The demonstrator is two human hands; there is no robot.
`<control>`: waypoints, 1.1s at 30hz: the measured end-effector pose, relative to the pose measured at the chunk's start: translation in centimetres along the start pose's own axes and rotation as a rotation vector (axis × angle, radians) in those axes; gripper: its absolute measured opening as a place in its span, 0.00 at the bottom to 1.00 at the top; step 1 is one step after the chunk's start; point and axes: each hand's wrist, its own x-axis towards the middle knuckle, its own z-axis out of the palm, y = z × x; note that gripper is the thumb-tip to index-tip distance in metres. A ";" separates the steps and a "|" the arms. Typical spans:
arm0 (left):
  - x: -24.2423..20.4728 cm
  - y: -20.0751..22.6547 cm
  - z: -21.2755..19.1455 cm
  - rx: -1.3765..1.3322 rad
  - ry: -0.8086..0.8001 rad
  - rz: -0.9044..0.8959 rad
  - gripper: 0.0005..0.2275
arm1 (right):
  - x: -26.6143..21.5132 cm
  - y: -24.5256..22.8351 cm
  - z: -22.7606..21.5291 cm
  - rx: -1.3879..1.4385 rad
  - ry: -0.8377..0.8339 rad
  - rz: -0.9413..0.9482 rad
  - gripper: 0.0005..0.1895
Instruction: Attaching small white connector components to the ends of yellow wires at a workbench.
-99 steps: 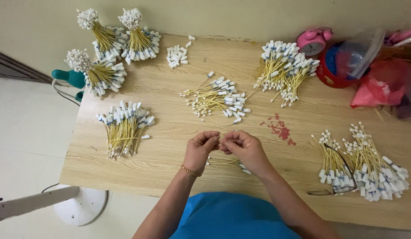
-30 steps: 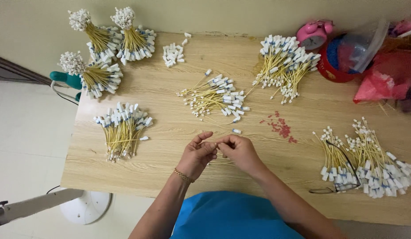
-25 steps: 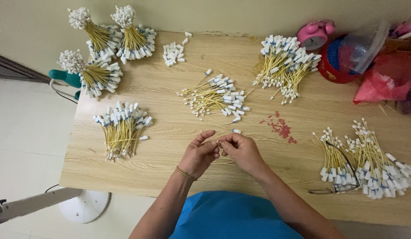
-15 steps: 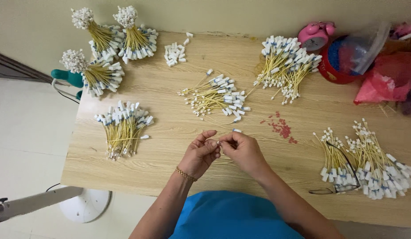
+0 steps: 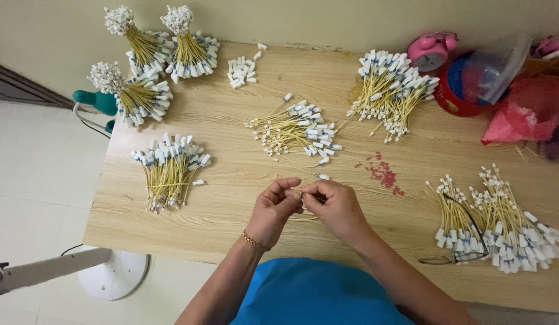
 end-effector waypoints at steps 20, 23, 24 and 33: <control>7.7 -3.3 -9.4 1.372 0.308 0.237 0.07 | 5.1 19.7 -4.5 -0.404 0.386 0.178 0.10; 10.5 -3.2 -9.4 1.388 0.326 0.357 0.08 | 6.3 19.6 -4.8 -0.390 0.393 0.223 0.10; 11.6 -3.6 -9.7 1.445 0.304 0.436 0.10 | 6.6 19.5 -4.9 -0.435 0.381 0.241 0.11; 12.3 -4.2 -9.9 1.519 0.320 0.509 0.04 | 5.8 19.8 -5.2 -0.569 0.237 0.237 0.05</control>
